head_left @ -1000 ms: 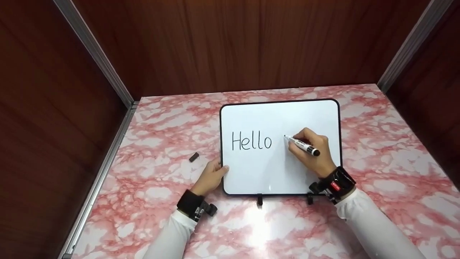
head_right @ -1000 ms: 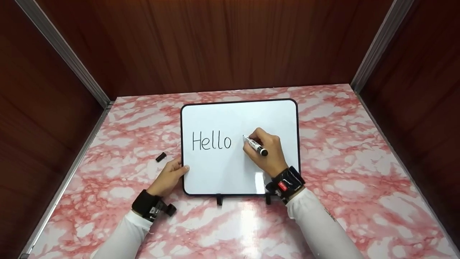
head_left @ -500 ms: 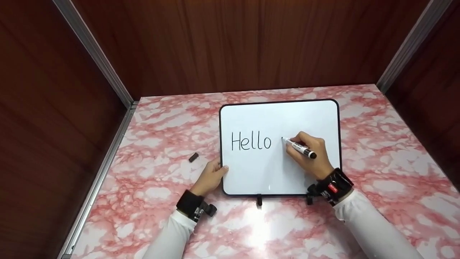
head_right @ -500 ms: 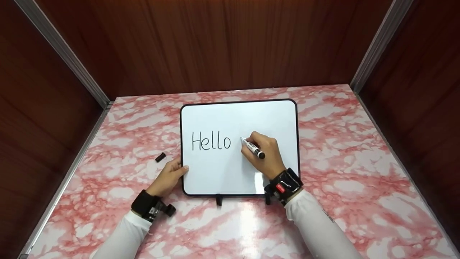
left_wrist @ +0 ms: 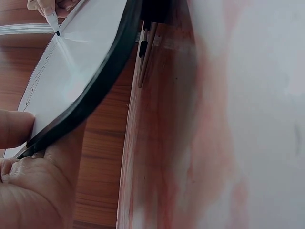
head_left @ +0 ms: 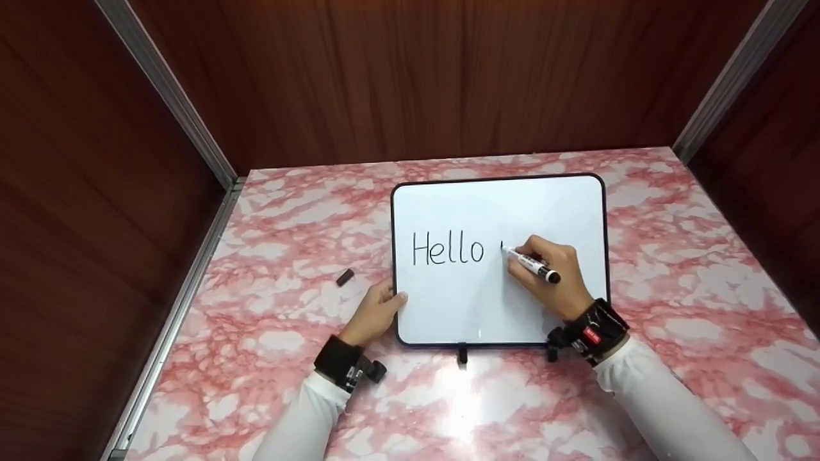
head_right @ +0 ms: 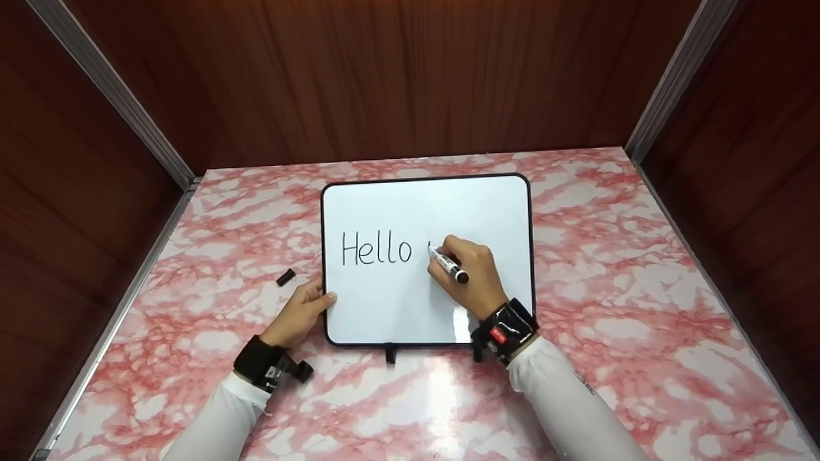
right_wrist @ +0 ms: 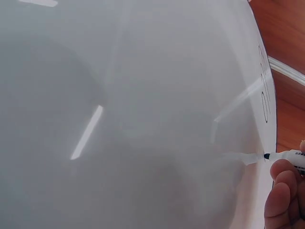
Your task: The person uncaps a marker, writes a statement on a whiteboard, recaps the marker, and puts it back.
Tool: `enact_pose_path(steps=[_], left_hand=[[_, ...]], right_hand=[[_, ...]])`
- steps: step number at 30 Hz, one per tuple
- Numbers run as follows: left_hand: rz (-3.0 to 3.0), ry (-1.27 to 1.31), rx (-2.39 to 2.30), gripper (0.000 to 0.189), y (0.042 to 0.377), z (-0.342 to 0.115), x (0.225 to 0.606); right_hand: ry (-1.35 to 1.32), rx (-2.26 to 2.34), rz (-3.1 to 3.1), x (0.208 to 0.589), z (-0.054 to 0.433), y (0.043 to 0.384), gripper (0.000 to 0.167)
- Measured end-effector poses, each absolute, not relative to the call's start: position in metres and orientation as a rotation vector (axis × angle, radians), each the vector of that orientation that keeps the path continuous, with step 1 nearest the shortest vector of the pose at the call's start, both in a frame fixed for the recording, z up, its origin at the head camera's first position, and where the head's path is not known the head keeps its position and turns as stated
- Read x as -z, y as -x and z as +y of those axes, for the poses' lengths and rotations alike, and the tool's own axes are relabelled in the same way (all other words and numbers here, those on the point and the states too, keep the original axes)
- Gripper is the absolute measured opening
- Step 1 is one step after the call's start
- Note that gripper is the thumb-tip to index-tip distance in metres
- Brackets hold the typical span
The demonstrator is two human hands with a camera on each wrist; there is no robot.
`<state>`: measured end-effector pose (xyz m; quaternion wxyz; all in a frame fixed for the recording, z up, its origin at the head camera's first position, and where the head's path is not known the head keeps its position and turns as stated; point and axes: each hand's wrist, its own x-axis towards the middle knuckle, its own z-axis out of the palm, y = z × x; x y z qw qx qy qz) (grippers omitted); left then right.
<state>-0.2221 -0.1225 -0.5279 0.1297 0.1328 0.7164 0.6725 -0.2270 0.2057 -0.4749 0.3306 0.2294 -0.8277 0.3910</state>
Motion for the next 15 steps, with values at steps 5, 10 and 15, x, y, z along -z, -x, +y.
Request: enact_pose_path(steps=[5, 10, 15], left_hand=[[2.067, -0.395, -1.969, 0.047, 0.222, -0.123, 0.527], [2.058, -0.393, -1.969, 0.047, 0.222, -0.123, 0.527], [2.05, -0.392, -1.976, 0.047, 0.222, -0.123, 0.528]], right_hand=[[-0.602, -1.037, -2.181, 0.476, 0.205, 0.222, 0.014], [-0.609, -1.043, -2.191, 0.48, 0.206, 0.218, 0.014], [-0.621, -1.032, -2.188, 0.483, 0.207, 0.216, 0.016]])
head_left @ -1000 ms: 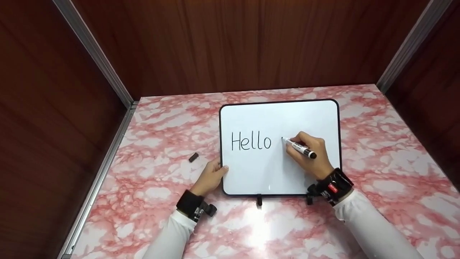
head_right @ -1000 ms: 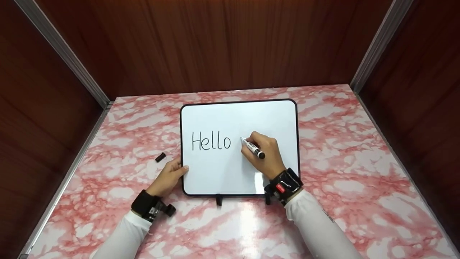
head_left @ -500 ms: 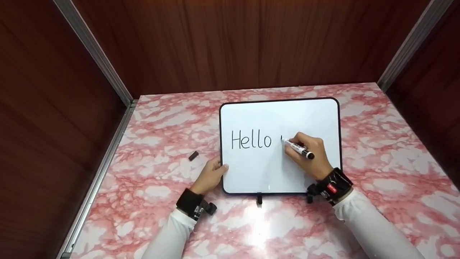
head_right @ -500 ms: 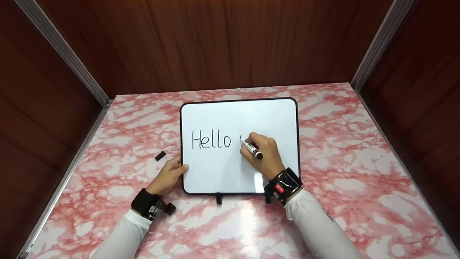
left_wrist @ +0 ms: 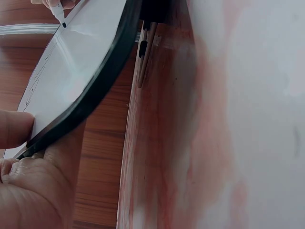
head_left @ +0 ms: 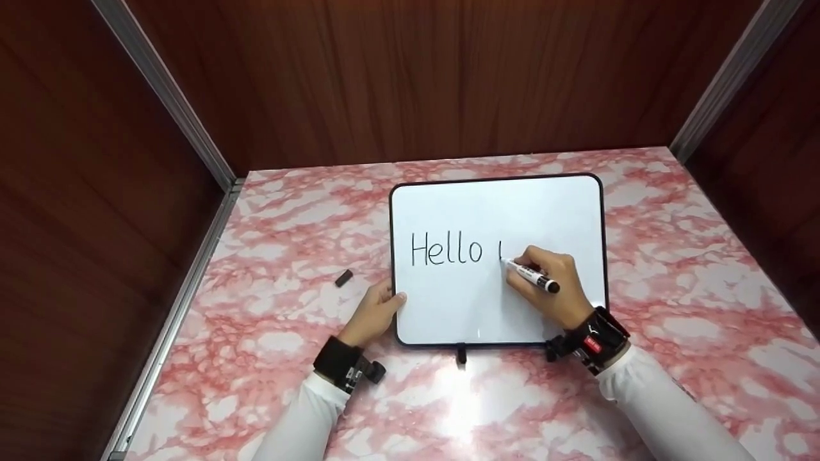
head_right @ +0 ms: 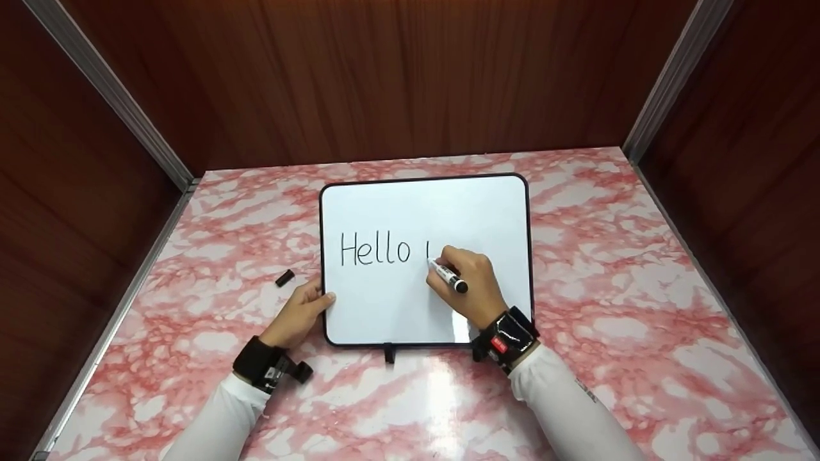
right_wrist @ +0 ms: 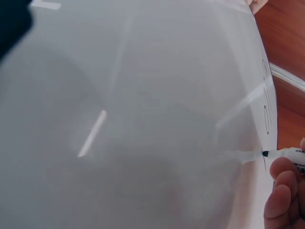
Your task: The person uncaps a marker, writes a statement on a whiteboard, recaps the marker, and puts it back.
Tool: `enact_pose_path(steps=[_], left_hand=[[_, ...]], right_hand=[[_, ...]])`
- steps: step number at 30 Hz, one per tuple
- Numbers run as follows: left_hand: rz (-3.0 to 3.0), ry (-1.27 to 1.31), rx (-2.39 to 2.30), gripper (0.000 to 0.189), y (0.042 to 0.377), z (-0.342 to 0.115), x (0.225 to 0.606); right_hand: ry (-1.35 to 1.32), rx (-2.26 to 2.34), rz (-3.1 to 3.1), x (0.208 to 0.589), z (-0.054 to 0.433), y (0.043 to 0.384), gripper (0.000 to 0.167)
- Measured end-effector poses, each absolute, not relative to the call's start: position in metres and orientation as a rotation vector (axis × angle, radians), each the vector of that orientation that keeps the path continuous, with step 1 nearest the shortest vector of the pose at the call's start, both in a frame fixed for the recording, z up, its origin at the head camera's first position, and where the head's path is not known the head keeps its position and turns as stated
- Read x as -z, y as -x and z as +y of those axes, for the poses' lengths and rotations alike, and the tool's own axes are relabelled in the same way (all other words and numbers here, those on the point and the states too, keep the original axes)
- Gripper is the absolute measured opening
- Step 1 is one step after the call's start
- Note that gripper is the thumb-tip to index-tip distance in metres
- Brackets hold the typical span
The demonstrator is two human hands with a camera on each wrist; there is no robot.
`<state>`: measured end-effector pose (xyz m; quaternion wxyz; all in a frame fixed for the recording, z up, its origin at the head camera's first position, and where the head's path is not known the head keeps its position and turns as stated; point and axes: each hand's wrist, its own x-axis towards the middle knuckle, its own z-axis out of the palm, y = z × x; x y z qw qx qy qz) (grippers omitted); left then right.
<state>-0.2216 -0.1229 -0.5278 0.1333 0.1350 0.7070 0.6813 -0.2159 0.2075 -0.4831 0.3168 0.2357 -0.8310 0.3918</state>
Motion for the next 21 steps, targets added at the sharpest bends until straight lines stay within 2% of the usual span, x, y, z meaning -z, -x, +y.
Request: enact_pose_path(steps=[21], left_hand=[[2.065, -0.346, -1.969, 0.047, 0.22, -0.121, 0.524]], right_hand=[[-0.578, -1.007, -2.156, 0.471, 0.212, 0.227, 0.016]])
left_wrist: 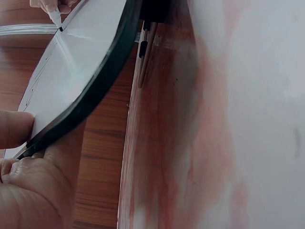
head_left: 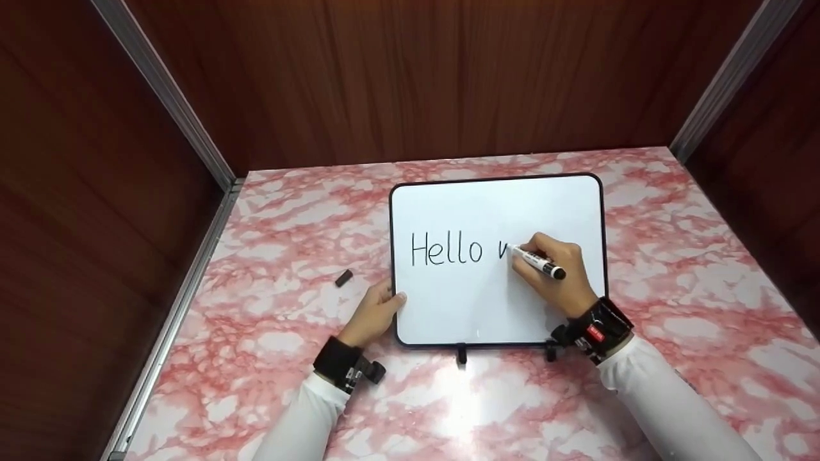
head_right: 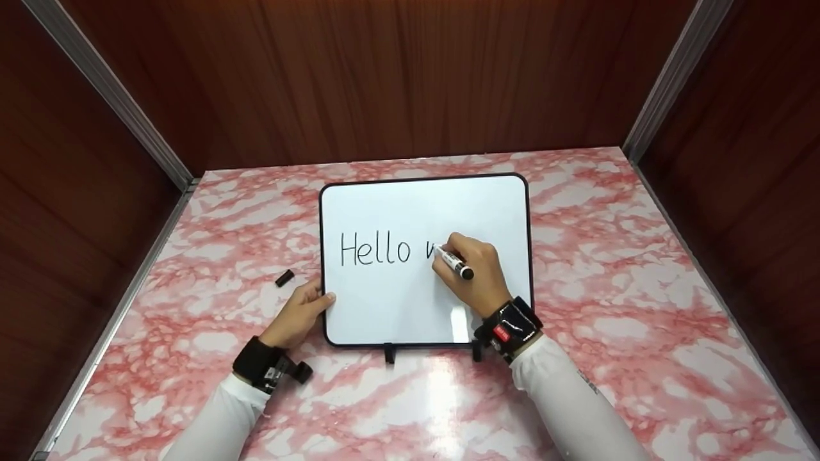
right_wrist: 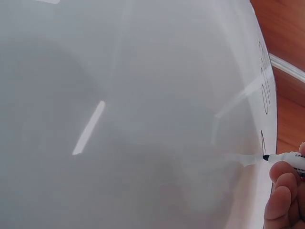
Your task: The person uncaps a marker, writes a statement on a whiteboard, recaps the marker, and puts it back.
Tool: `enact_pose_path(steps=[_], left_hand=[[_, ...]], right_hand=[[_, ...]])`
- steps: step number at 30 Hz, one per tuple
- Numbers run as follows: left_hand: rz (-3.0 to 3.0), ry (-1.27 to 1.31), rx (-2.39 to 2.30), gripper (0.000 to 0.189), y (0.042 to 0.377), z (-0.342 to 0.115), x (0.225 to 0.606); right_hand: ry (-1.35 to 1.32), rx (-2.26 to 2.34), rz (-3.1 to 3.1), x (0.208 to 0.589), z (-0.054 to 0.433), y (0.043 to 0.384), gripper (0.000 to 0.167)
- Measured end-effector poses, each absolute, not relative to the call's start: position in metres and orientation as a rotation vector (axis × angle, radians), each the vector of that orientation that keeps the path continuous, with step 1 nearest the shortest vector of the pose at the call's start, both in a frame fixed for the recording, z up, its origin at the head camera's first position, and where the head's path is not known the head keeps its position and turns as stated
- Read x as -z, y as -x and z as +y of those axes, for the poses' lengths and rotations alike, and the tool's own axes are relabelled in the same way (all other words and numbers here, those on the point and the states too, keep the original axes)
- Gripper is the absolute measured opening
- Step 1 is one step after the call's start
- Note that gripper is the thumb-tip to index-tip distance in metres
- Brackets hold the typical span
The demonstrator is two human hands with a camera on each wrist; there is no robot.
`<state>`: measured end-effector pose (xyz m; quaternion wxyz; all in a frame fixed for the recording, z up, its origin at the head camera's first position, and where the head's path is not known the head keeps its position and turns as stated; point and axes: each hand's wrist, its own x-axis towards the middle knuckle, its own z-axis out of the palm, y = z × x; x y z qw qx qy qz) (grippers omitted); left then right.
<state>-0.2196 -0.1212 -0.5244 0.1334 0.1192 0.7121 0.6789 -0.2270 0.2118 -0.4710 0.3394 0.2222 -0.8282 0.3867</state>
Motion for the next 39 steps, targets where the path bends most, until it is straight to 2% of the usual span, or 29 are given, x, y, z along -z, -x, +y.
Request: enact_pose_path(steps=[39], left_hand=[[2.069, -0.379, -1.972, 0.045, 0.22, -0.122, 0.527]], right_hand=[[-0.58, -1.026, -2.153, 0.48, 0.215, 0.214, 0.015]])
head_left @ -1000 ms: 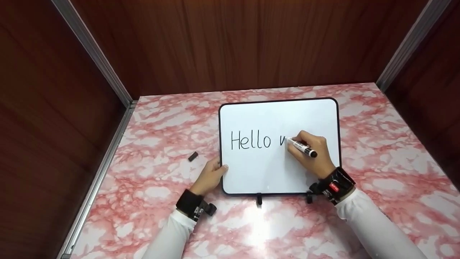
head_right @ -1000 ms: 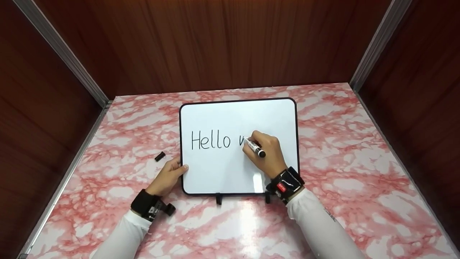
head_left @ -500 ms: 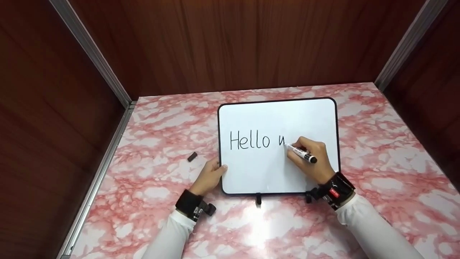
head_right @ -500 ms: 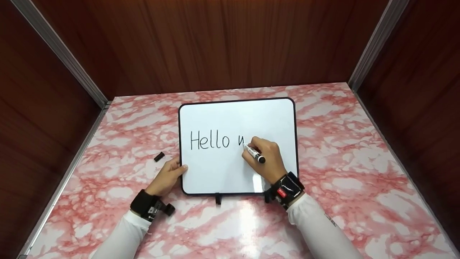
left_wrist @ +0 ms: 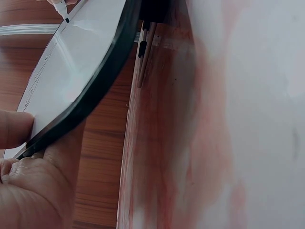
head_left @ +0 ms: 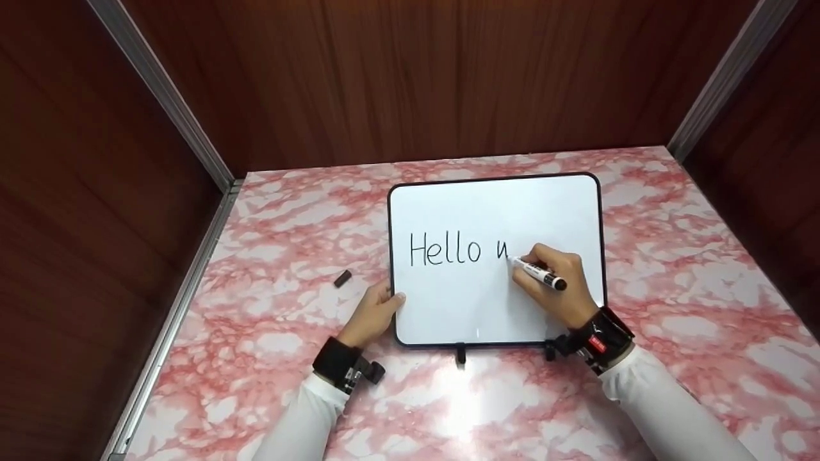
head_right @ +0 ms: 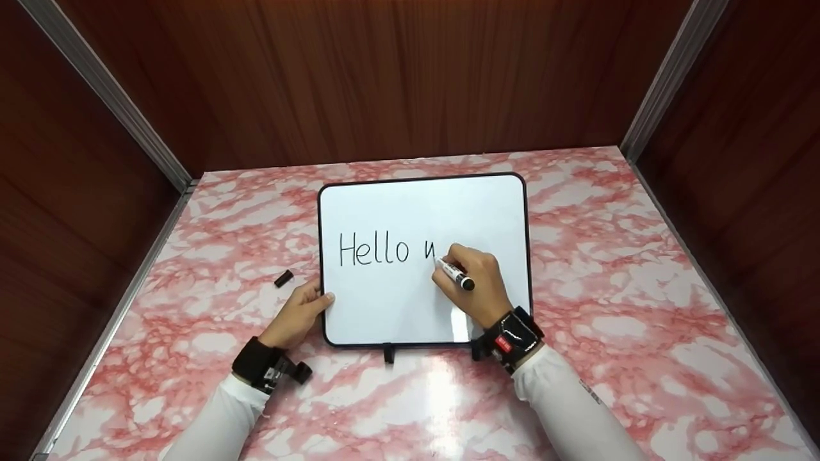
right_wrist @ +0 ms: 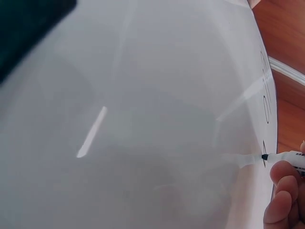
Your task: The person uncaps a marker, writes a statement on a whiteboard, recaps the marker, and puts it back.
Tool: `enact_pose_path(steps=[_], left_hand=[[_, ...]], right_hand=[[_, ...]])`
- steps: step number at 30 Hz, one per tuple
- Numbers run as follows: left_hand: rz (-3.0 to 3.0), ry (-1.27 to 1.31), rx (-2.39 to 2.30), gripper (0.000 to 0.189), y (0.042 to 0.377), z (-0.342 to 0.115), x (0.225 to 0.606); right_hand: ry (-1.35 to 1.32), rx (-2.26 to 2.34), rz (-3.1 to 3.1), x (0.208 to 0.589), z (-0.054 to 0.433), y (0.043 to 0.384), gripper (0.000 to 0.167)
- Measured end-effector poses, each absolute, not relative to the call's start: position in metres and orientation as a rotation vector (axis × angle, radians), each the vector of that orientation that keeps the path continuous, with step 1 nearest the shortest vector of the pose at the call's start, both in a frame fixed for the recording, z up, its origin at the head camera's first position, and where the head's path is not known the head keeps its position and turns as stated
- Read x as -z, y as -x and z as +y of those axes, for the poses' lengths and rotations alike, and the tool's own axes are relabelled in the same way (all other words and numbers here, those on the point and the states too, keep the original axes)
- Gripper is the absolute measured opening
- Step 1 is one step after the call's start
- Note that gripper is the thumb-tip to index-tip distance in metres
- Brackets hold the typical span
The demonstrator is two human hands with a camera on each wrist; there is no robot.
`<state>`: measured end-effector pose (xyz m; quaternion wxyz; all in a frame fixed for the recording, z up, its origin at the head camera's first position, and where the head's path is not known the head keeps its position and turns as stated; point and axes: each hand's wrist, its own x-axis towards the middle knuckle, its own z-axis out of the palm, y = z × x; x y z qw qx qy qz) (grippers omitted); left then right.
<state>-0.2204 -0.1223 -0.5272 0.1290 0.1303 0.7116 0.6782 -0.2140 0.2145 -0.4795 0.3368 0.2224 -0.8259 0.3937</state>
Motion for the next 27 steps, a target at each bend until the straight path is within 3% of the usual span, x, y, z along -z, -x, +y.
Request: enact_pose_path(steps=[27], left_hand=[[2.051, -0.412, -1.981, 0.051, 0.221, -0.122, 0.525]], right_hand=[[-0.536, -1.001, -2.104, 0.467, 0.222, 0.229, 0.016]])
